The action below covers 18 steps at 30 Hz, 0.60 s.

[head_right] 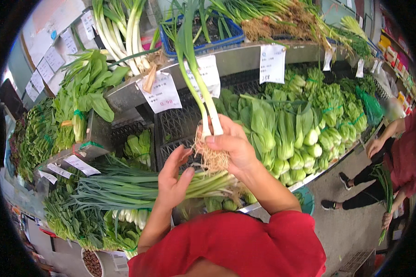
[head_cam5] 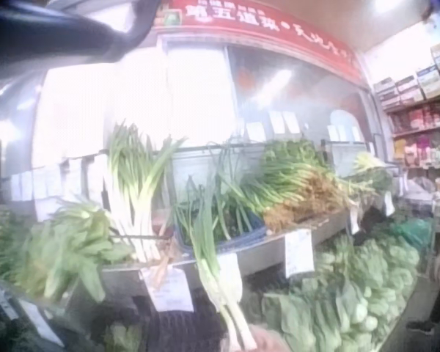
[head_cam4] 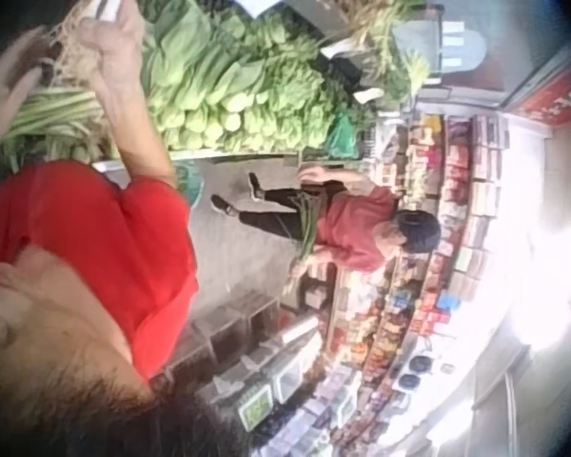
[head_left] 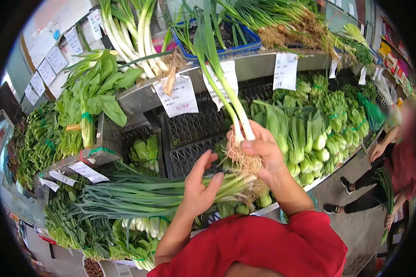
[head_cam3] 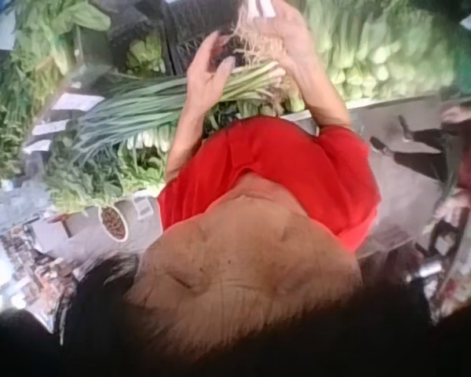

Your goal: The person selects individual green onions from a display bin in a grocery store produce section. They repeatedly pick up stalks, inspect them, and place them into a blue shopping basket.

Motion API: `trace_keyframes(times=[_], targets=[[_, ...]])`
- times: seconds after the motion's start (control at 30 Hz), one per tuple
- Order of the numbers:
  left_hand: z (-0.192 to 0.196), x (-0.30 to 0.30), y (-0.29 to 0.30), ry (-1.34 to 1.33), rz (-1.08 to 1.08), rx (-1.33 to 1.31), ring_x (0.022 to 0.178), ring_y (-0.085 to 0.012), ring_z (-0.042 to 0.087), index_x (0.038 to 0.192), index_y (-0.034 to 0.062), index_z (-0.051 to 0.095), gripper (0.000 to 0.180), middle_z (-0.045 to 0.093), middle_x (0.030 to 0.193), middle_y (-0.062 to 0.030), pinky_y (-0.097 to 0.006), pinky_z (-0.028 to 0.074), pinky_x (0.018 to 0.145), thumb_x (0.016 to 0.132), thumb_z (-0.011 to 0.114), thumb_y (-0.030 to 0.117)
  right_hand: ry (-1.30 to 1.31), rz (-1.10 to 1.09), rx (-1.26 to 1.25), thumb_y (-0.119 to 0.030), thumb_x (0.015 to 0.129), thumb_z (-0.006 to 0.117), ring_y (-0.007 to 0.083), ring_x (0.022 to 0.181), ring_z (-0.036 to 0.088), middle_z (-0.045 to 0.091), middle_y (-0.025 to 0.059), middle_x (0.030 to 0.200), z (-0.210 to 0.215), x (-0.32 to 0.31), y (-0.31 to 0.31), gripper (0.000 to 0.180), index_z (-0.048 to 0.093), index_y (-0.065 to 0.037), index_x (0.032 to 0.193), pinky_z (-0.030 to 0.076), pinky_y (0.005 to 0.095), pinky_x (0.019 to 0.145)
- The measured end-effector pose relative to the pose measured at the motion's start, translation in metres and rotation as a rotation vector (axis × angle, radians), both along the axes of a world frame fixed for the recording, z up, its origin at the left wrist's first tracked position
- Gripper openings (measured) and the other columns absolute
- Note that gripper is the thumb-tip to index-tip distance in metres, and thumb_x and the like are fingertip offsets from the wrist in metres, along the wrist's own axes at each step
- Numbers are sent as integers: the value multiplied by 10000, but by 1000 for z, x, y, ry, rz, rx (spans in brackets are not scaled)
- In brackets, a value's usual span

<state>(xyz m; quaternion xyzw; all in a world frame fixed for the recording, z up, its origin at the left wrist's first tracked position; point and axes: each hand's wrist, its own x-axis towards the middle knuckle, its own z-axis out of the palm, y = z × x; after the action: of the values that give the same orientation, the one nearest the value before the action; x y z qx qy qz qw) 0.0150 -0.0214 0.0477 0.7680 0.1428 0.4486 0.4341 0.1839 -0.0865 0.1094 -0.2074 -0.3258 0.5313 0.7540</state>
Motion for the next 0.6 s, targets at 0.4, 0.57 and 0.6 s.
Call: trace_keyframes(times=[0.4,0.57,0.6], targets=[[-7,41,-19,-53,-582,-955,760,-179,616,1044,-29,544,280,631,939,-145,-286,501,644,934,464,216,-209,-13,-210,-143,713,672,251,810,629,604,147,927,-75,-29,-87,504,497,53,1143,506,318,726],[-18,39,-33,-8,-661,-1013,551,-155,556,994,-35,552,241,615,794,-125,-272,446,438,919,491,185,-85,-112,-287,-234,860,563,241,814,639,625,172,922,-80,-39,-108,425,495,55,1165,523,303,699],[-20,40,-36,5,-669,-1005,529,-151,542,1000,-38,552,243,611,779,-121,-267,430,415,916,496,182,-109,-150,-320,-236,869,548,232,809,639,629,171,921,-80,-40,-112,425,492,56,1172,521,299,707]])
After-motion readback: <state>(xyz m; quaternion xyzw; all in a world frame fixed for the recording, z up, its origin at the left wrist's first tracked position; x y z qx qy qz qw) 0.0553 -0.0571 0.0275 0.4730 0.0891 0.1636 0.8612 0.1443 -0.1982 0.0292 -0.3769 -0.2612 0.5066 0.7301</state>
